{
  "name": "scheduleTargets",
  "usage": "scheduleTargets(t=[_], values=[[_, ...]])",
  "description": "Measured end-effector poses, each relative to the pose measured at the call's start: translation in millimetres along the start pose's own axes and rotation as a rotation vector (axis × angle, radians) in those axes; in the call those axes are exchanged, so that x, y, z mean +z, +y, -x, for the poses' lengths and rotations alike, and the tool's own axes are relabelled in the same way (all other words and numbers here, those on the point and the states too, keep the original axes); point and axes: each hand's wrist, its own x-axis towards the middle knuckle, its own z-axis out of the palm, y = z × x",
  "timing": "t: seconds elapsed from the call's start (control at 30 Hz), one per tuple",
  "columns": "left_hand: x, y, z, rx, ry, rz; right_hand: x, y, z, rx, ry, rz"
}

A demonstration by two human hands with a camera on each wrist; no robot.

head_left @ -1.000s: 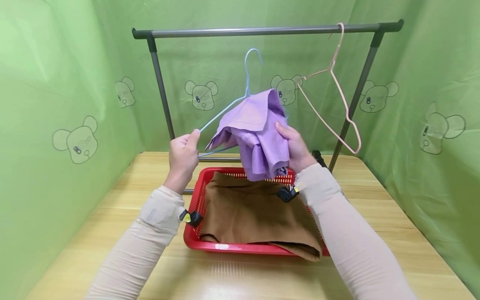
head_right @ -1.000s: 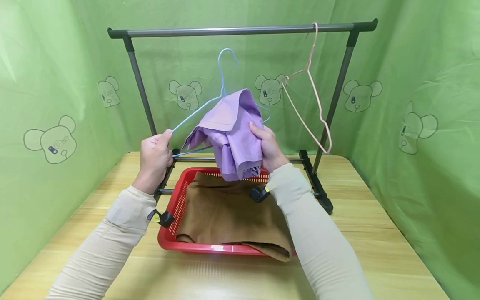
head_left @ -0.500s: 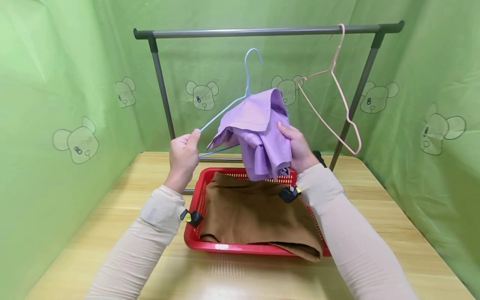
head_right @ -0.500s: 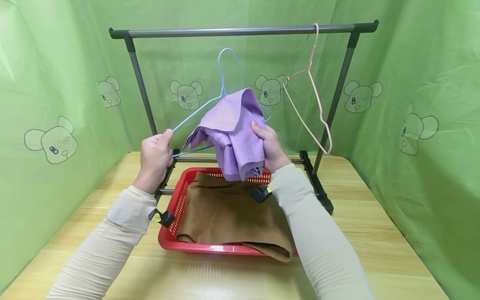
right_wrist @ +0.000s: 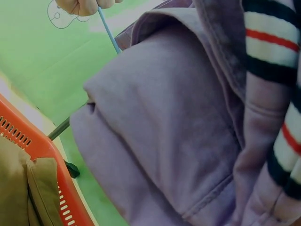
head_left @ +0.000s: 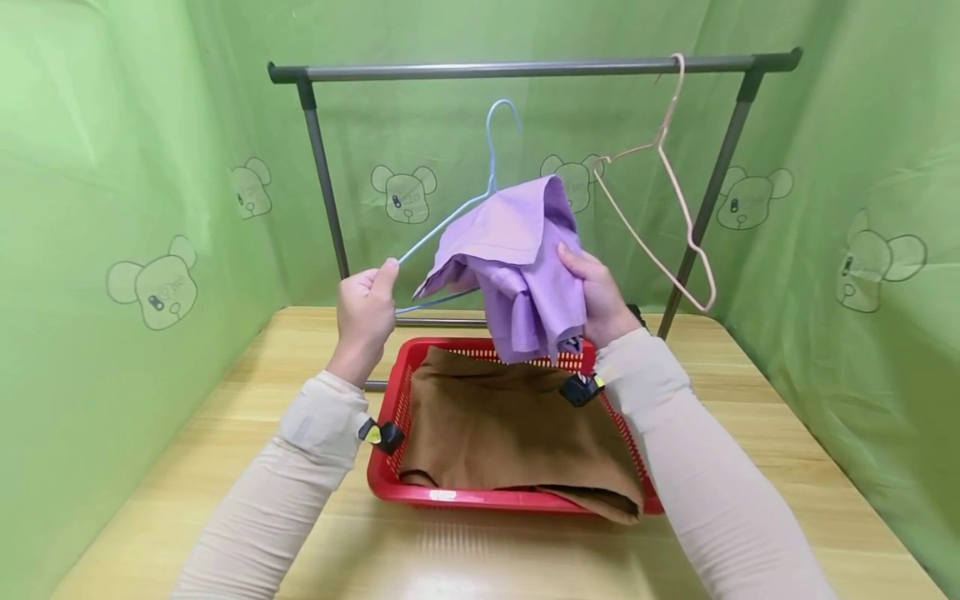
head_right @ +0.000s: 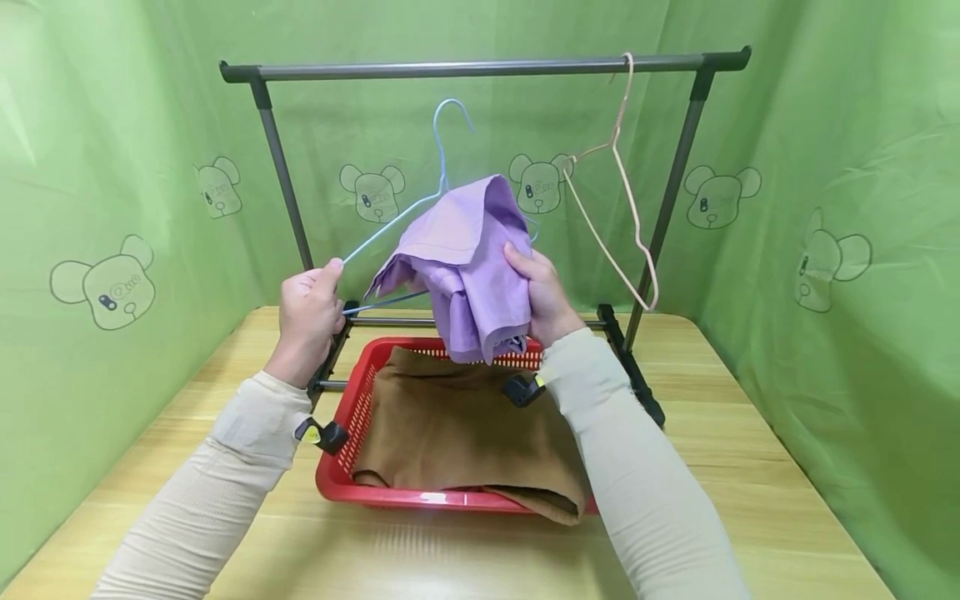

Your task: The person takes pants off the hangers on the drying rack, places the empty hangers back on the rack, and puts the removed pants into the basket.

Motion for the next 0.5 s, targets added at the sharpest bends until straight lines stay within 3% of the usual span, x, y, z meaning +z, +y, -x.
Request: scheduleTargets(t=[0.5], values=[[-2.1, 0.0, 0.3, -0.005, -0.005, 0.011, 0.0, -0.2, 4.0, 0.0, -0.038, -0.023]])
